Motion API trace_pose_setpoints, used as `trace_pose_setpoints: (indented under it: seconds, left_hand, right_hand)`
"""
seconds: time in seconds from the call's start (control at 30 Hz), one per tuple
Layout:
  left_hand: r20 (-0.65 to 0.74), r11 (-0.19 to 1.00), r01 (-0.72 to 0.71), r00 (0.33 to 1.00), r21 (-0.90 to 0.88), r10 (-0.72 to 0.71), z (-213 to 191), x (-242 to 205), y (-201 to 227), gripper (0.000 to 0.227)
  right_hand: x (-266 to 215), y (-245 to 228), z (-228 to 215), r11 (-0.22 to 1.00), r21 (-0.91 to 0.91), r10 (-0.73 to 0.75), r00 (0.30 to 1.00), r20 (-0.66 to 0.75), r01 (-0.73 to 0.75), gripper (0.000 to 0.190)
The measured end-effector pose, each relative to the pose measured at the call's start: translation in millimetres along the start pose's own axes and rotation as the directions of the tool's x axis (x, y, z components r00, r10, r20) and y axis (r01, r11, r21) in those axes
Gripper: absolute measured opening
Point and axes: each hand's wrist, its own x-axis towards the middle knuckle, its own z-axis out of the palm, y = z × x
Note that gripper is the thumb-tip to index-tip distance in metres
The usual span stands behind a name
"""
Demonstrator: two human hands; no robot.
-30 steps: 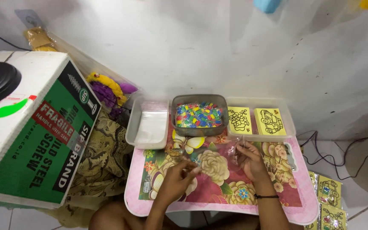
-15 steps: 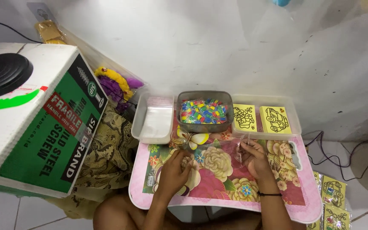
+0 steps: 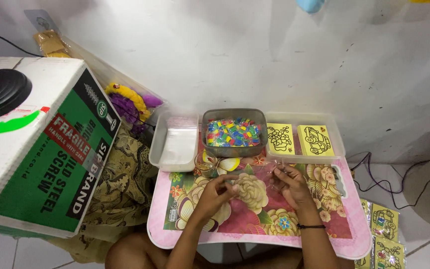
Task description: Packaging small colorful stickers and illustrated cards into plastic bags.
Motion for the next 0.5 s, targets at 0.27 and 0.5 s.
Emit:
trace_pose_setpoints:
  seconds: [0.27, 0.5]
  left_hand:
    - [0.146, 0.991, 0.075, 0.985, 0.109, -0.09, 6.9, 28.5, 17.5, 0.035]
    - [0.007, 0.98, 0.033, 0.999, 0.196, -0.036, 8.9, 44.5, 5.6, 0.026]
  right_hand:
    - [-2.8, -7.7, 19.0, 0.997, -0.071, -0.008, 0.999, -0.048, 0.004, 0.014]
    - [-10.6, -30.2, 50.5, 0.998, -0.034, -0.054, 0.997, -0.056, 0.053, 0.019]
